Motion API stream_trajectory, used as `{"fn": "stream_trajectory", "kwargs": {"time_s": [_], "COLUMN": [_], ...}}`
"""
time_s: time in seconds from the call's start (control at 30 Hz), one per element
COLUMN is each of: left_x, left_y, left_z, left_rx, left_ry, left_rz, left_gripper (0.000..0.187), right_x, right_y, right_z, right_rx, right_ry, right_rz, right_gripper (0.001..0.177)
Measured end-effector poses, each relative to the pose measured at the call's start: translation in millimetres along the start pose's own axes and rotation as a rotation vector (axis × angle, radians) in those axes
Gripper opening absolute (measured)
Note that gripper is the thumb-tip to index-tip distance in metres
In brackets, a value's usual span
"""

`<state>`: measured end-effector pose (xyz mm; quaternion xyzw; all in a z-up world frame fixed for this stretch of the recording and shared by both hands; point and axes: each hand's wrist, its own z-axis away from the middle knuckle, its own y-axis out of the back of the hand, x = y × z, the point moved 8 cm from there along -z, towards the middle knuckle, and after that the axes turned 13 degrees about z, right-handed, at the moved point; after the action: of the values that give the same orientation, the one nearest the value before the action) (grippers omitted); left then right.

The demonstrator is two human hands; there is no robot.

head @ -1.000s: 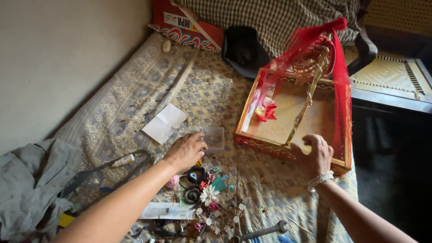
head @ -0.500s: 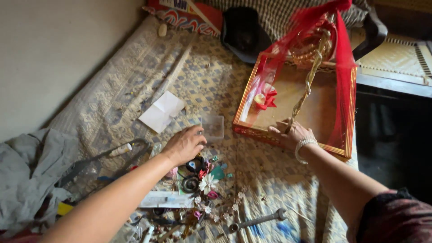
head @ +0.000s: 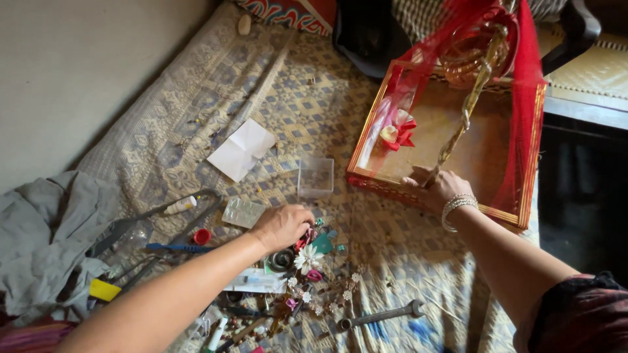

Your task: The recorder is shown sorting various beads, clips, and small decorative items on a bed and placing some into a decorative gift box.

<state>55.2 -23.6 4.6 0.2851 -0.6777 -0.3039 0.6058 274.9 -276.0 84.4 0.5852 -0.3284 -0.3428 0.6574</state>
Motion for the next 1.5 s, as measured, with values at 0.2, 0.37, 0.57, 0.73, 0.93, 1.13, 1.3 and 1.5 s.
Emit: {"fn": "stream_trajectory", "kwargs": {"time_s": [0.2,0.37,0.57,0.73,0.93,1.13,1.3,1.5], "left_x": [1,-28,-36,-55,-54,-34,-63,-65], "left_y": [23,76,118,89,88,70,83,167], "left_z": [12,14,31,37,36,70,88,95], "left_rx": [-0.126,0.043,0.153,0.027,0.041,-0.156,-0.196,0.190], "left_ry": [0.268,0.283,0.336,0.421,0.085,0.201,0.354,0.509], "left_rz": [-0.070,-0.099,-0.029,0.000,-0.035,-0.077,-0.082,-0.083], "left_gripper": [0.021,0.019,0.020,0.020,0.017,0.034,0.022,0.033], "right_x": [-4,-10,-9,-10,-14,-9,-6,-7], "right_y": [7,12,7,6,0,-6,-5,-3], "right_z": [5,10,-2,-4,-12,-9,-7,-5], "right_rx": [0.026,-0.030,0.026,0.053,0.039,0.003,-0.033,-0.057], "right_ry": [-0.046,-0.055,0.045,0.212,0.165,0.115,0.037,-0.003], "right_rz": [0.058,0.099,0.064,-0.011,-0.001,0.027,0.033,0.053], "right_gripper": [0.063,0.062,0.056,0.049,0.049,0.050,0.053,0.056]}}
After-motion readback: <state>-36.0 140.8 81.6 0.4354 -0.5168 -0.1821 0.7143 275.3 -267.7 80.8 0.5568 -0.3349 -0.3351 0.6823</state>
